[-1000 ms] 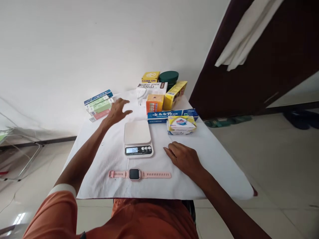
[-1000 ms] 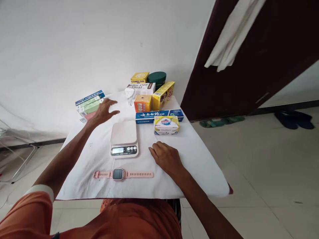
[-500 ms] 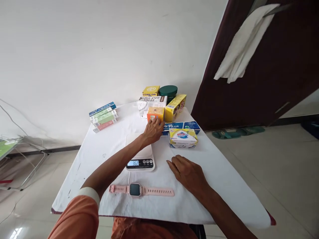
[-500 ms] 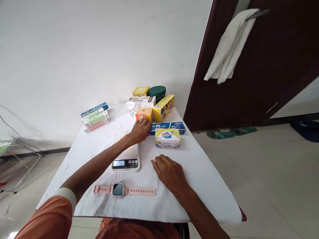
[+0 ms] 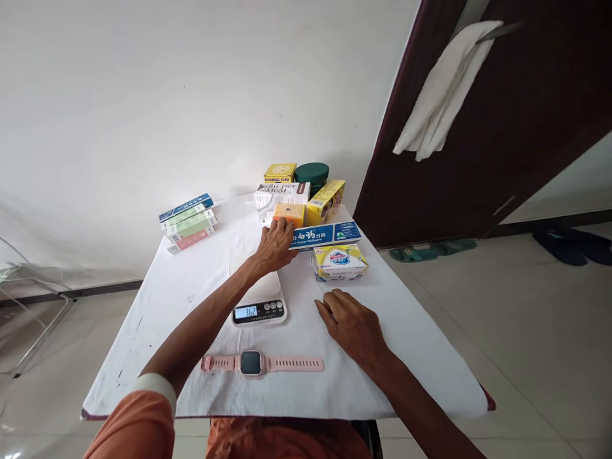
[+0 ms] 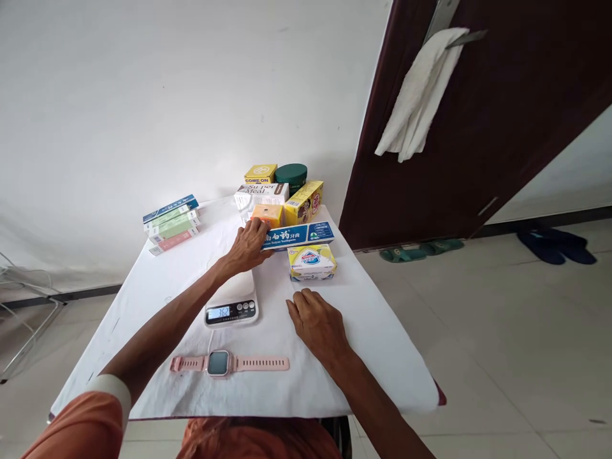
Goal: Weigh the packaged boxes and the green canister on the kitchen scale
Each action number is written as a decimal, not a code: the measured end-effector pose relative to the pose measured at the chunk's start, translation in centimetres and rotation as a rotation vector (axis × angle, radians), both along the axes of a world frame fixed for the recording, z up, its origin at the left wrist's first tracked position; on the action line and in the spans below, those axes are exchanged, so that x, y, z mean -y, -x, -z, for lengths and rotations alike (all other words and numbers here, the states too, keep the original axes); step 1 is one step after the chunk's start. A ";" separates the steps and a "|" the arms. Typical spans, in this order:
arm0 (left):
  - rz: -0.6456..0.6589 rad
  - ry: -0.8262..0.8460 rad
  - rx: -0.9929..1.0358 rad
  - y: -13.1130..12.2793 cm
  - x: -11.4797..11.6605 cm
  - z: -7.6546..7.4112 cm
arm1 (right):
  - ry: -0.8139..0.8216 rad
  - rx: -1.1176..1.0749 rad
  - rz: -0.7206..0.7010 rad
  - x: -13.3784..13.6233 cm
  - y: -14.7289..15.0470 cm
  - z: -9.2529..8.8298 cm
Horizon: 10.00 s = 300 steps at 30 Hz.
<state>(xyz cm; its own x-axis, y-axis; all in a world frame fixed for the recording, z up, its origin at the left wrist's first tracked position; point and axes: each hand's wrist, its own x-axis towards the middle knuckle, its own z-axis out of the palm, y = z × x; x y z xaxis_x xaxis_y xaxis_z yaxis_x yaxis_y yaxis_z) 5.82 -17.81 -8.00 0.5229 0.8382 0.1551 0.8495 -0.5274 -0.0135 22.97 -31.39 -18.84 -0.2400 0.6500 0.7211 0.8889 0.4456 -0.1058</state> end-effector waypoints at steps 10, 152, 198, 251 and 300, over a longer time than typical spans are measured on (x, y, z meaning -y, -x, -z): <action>-0.027 0.032 0.406 12.6 5.3 -2.2 | 0.074 0.022 0.004 0.1 -0.1 0.3; -0.297 -0.314 0.869 17.3 9.2 5.7 | 0.137 0.032 0.031 0.1 0.1 0.5; -0.106 -0.278 0.435 18.0 -6.5 -2.2 | 0.146 0.050 0.052 -0.2 0.1 0.6; -0.239 -0.285 0.971 16.6 6.8 6.0 | 0.450 -0.337 -0.150 -7.9 3.3 -1.6; -0.783 -0.161 0.267 31.3 -3.7 -0.1 | 0.358 -0.177 -0.165 -8.2 2.5 0.3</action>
